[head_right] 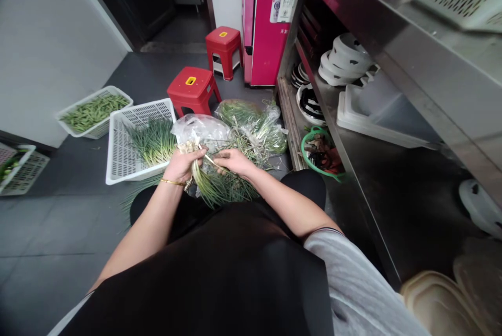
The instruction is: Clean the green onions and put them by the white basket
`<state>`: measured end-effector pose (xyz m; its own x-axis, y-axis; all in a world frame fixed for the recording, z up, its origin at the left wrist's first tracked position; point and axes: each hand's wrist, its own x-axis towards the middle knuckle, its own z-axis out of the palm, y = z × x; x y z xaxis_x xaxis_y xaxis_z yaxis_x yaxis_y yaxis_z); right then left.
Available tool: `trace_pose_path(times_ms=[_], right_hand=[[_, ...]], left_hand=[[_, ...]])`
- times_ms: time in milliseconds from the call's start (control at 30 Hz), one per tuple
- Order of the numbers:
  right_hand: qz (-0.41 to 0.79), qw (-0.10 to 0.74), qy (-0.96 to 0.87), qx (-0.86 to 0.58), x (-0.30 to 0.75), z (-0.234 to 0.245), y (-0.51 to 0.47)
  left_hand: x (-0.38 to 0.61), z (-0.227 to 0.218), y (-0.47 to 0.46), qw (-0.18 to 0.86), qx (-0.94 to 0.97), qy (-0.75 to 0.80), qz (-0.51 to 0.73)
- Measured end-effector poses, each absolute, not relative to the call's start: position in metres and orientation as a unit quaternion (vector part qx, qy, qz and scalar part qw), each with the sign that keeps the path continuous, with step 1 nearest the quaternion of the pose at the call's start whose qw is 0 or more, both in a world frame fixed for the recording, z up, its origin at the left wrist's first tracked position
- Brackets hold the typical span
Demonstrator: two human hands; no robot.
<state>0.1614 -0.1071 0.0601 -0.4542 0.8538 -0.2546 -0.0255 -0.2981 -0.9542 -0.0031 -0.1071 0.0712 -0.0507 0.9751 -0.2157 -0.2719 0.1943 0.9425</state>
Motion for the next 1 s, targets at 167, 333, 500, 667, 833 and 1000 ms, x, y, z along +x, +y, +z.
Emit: trace_pose_path(times_ms=[167, 333, 500, 667, 833, 1000], right_hand=[[0.661, 0.295, -0.553, -0.413, 0.177, 0.054, -0.107], [0.575, 0.28, -0.649, -0.411, 0.177, 0.051, -0.104], [0.582, 0.257, -0.671, -0.38, 0.173, 0.055, -0.104], [0.486, 0.264, -0.717, -0.424, 0.162, 0.058, -0.108], [0.423, 0.205, -0.767, -0.437, 0.161, 0.057, -0.124], [0.435, 0.201, -0.754, -0.449, 0.184, 0.054, -0.134]], left_hand=[[-0.014, 0.074, -0.104, 0.589, 0.352, 0.487, 0.541], [-0.013, 0.076, -0.102, 0.583, 0.359, 0.493, 0.537], [-0.01, 0.075, -0.104, 0.594, 0.384, 0.495, 0.505], [0.0, 0.067, -0.105, 0.606, 0.378, 0.487, 0.503], [-0.008, 0.061, -0.097, 0.568, 0.312, 0.498, 0.576], [-0.031, 0.059, -0.093, 0.541, 0.272, 0.53, 0.593]])
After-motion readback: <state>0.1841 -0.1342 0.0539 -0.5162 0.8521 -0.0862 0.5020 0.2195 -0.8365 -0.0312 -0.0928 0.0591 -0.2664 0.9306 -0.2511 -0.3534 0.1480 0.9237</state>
